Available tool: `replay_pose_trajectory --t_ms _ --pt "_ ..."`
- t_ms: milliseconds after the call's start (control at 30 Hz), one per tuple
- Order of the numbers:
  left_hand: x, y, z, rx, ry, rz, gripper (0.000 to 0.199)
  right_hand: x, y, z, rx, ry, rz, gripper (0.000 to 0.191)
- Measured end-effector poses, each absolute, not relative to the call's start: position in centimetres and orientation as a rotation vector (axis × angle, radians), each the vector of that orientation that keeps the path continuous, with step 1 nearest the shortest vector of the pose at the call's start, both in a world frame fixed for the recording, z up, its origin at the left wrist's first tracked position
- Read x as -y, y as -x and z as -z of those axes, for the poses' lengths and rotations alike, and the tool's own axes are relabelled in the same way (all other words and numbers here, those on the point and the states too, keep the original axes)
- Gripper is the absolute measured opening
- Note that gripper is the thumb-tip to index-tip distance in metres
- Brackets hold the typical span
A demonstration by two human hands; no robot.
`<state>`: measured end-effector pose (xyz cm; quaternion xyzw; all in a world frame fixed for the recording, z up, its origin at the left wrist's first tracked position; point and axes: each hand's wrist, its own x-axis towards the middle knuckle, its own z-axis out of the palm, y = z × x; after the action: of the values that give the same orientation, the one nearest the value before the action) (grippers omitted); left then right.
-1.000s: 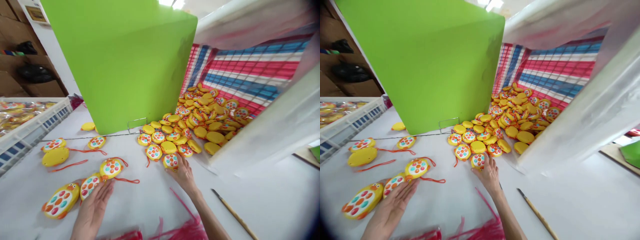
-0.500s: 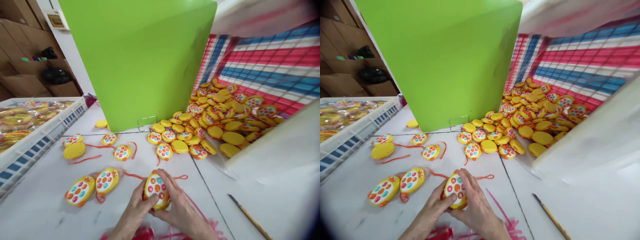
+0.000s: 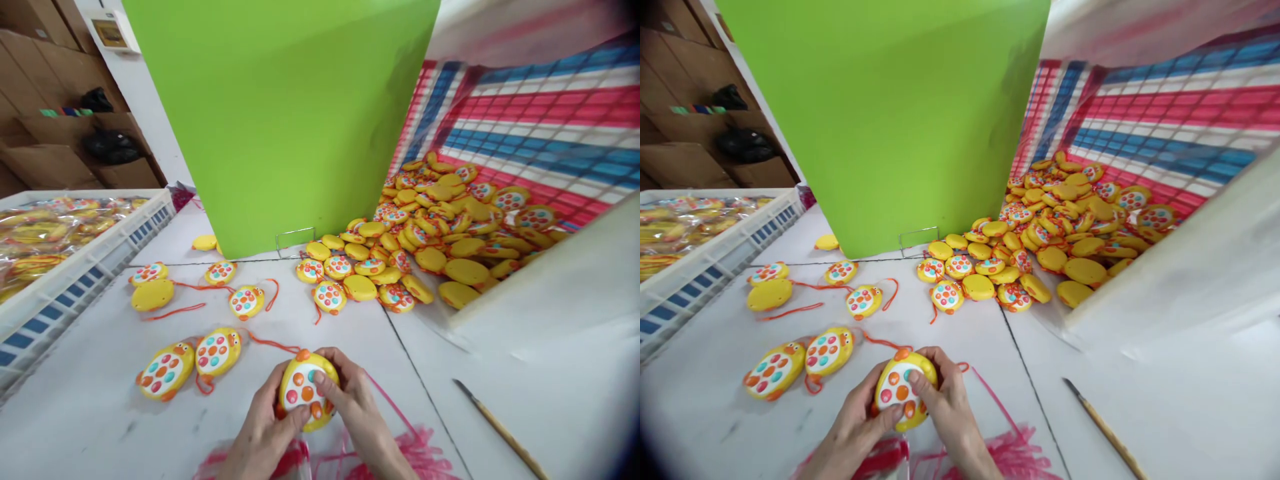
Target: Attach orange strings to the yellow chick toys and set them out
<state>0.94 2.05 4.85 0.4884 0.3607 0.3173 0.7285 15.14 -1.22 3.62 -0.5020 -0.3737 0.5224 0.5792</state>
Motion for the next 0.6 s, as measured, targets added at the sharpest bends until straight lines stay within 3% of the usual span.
replay_pose_trajectory --t_ms 233,367,500,600 --pt "-1.3 -1.6 -4.4 -0.794 -0.972 -0.749 0.059 1.4 -13.8 -3.0 0.969 1.289 -1.086 0.031" --pt "-1.7 -0.9 -3.3 -0.962 -0.965 -0.784 0.049 1.3 -14.5 -2.2 1.232 1.358 -1.042 0.033" --pt "-4.4 1.3 -1.9 -1.268 -0.752 -0.977 0.043 -0.8 -18.9 -0.7 1.551 1.682 -0.553 0.03" --pt "-6.5 2.8 -1.2 -1.222 -0.461 -1.153 0.032 -3.5 -22.7 0.6 1.581 1.819 -0.369 0.026"
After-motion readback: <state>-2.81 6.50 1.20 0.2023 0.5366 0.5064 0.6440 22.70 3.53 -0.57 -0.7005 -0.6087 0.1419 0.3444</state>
